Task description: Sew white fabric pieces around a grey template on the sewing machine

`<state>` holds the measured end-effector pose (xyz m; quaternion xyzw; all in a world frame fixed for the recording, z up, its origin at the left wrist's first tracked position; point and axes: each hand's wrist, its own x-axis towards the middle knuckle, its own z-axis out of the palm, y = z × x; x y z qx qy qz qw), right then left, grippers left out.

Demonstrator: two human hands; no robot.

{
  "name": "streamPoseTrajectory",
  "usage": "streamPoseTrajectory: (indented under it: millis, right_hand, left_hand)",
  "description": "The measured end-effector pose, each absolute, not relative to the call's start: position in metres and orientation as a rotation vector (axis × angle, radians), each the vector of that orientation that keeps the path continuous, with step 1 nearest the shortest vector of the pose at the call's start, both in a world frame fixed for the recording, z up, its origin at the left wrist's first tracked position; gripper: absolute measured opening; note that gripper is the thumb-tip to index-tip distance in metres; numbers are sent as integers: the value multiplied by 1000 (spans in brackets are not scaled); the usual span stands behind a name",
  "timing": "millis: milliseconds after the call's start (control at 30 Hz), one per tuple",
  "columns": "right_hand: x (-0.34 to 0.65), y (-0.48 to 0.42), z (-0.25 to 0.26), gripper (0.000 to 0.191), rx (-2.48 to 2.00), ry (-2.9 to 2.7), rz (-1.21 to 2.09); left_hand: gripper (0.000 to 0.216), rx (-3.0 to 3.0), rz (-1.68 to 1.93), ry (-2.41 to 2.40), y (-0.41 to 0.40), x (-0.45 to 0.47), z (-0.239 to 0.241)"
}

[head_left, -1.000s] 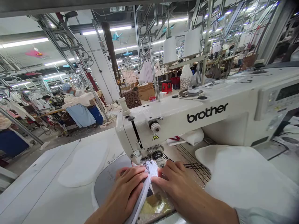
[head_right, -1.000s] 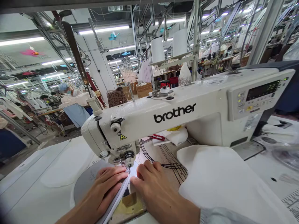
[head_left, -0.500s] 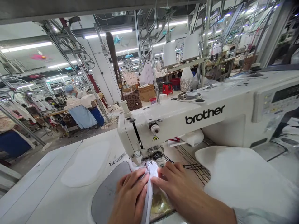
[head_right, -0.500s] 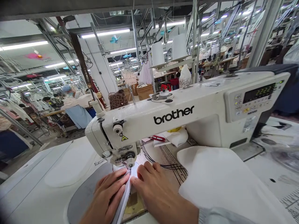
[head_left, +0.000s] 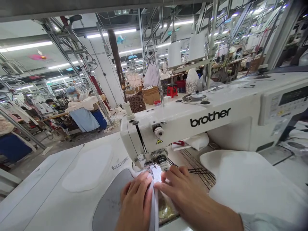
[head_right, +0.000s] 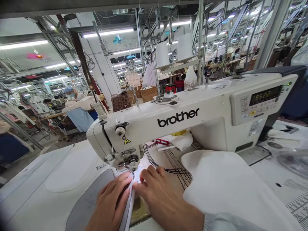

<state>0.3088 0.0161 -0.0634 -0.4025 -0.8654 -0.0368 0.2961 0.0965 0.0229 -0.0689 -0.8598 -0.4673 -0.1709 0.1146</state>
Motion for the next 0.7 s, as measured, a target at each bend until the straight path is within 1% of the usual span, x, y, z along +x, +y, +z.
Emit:
streamPoseTrajectory:
  millis: [67,200,333,533,700]
  right_hand:
    - [310,14,-60,22,-1049,-2342,-31]
    - [310,12,-57,26,-1061,-2338,62]
    - [309,13,-59,26,-1078,-2319,74]
    - [308,17,-64,23,-1100,-2322,-12]
    - [308,18,-61,29,-1070,-2289,-37]
  left_hand:
    - [34,-2579,-511,-1259,23,94,-62]
    - [34,-2572,-535,-1109,22,93,-53]
    - [36,-2485,-517,-1141,23,97,-59]
    - [37,-2354,-487,-1190,24,103,-68]
    - [41,-2319,-496,-1280,23,110,-70]
